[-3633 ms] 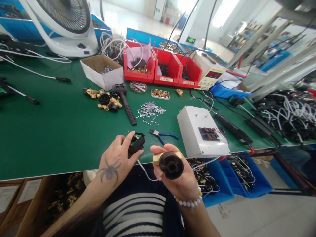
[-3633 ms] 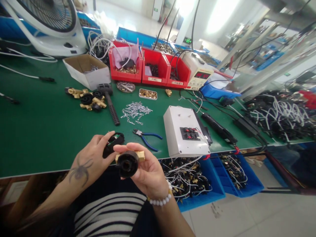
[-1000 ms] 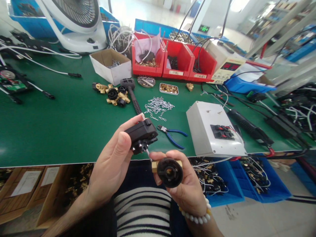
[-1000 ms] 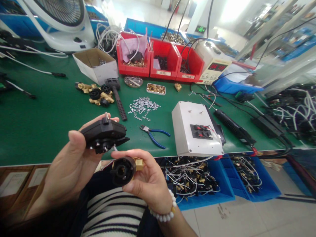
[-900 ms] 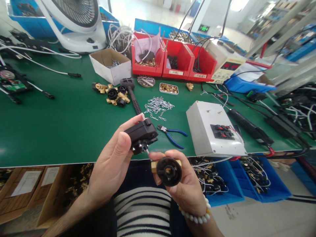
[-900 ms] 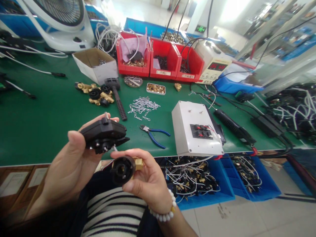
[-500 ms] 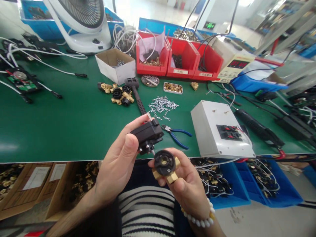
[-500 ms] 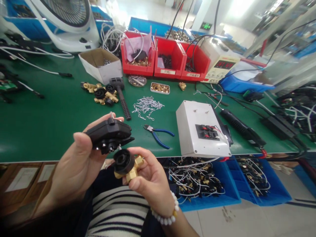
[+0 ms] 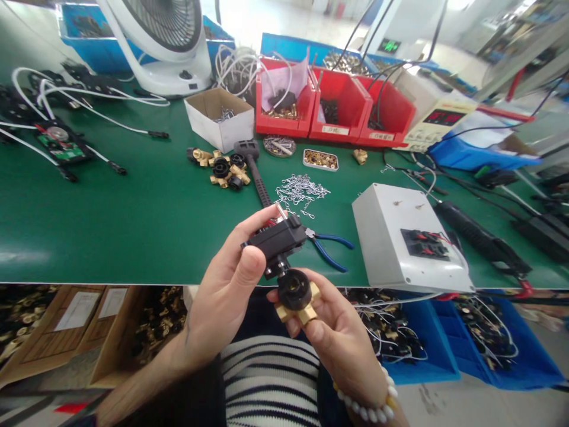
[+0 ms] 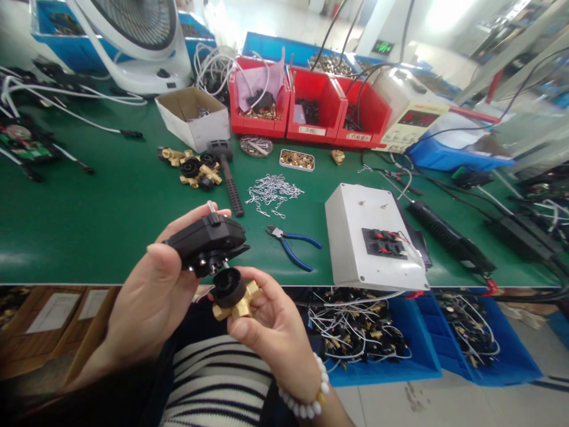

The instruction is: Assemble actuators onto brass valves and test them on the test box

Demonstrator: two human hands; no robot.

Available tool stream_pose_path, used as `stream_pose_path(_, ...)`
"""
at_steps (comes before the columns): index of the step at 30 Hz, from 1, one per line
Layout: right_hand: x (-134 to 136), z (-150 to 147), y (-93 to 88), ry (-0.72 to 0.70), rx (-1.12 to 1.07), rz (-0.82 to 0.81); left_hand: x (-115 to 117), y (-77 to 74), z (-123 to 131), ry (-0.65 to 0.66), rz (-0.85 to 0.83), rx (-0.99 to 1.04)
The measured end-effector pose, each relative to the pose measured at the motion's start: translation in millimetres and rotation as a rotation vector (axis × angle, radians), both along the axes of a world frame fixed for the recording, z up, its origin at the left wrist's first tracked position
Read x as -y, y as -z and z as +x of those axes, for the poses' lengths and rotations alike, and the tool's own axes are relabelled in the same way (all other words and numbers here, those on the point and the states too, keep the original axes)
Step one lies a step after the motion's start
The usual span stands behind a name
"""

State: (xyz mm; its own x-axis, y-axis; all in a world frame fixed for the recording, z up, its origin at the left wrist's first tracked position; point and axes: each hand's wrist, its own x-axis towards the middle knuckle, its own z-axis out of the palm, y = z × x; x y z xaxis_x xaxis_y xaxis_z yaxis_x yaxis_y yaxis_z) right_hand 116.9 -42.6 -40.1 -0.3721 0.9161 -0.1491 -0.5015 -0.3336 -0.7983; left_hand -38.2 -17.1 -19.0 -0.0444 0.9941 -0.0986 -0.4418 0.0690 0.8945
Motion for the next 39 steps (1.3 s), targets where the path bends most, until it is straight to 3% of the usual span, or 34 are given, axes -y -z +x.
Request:
stream_pose_path(10,1,2,0.9,0.011,0.045,-0.006,1,4.7,1,0.013,0.153,-0.139)
stream_pose_path(19,1,-1,-7.9,0.025,-0.018,-0.02,2,-0.8,0,-0.007,0.264,-0.311)
stream_pose_path(27,3,2,-2.8,0.027,0.028,0.005,2,4.9,3,-0.019,0.171,-0.189)
stream_pose_path(39,5,0,-2.4,0.016,-0.037,0.005,1,13.7,-1,0.015,0.33,-0.315)
